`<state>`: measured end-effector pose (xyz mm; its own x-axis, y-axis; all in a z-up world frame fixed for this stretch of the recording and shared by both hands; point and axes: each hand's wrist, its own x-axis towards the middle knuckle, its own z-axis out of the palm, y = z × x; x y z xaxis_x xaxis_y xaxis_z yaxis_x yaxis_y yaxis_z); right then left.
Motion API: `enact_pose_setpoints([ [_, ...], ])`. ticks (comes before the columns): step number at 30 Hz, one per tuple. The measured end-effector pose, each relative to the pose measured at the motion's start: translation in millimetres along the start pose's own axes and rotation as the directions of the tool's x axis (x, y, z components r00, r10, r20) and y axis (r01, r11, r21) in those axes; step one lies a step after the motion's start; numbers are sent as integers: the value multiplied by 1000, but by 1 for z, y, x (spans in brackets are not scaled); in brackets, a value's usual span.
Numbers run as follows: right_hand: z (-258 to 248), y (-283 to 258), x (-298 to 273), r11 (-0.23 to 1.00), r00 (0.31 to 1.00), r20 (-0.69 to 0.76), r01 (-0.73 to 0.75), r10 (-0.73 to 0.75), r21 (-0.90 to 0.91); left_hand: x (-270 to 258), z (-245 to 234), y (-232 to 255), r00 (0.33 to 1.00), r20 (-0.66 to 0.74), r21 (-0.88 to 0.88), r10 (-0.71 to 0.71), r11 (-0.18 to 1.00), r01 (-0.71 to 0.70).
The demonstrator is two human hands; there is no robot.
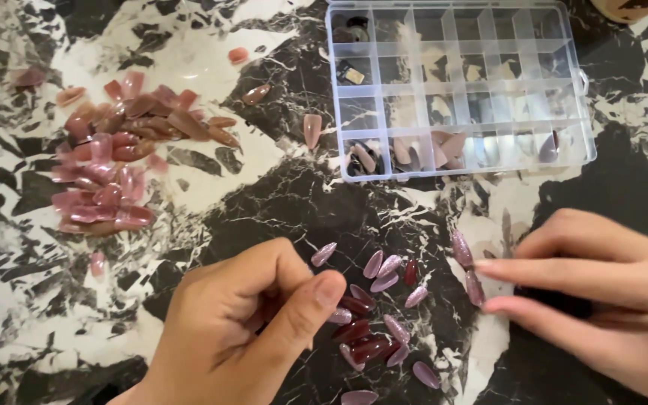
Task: Sorting artificial nails from a pile into a compartmentalized storage box
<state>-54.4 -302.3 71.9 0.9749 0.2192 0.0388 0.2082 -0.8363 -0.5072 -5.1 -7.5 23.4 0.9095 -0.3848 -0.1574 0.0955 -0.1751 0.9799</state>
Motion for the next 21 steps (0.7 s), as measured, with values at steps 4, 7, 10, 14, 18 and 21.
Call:
enact_pose_setpoints([
  [4, -21, 9, -17, 986, 1000, -13, -19, 17, -165, 1, -3, 7, 994, 27, -2, 103, 995, -103],
  [7, -21, -43, 13, 962, 996, -8, 87, -92, -258, -2, -6, 8, 997, 70, -28, -38, 999, 40],
  [10, -4, -62, 30, 944, 980, 109, 190, -166, -269, -4, -8, 15, 999, 50, -26, 12, 1000, -10],
  [14, 16, -50, 37, 909, 959, 274, 182, -79, -374, -5, -11, 14, 997, 13, -79, 73, 994, -72],
  [18, 24, -51, 41, 930, 974, 173, 197, -149, -309, -6, -15, 16, 997, 62, -164, 50, 986, -39],
  [21, 27, -50, 40, 933, 980, 134, 183, -148, -309, -5, -15, 17, 997, 73, -203, 16, 979, -1],
])
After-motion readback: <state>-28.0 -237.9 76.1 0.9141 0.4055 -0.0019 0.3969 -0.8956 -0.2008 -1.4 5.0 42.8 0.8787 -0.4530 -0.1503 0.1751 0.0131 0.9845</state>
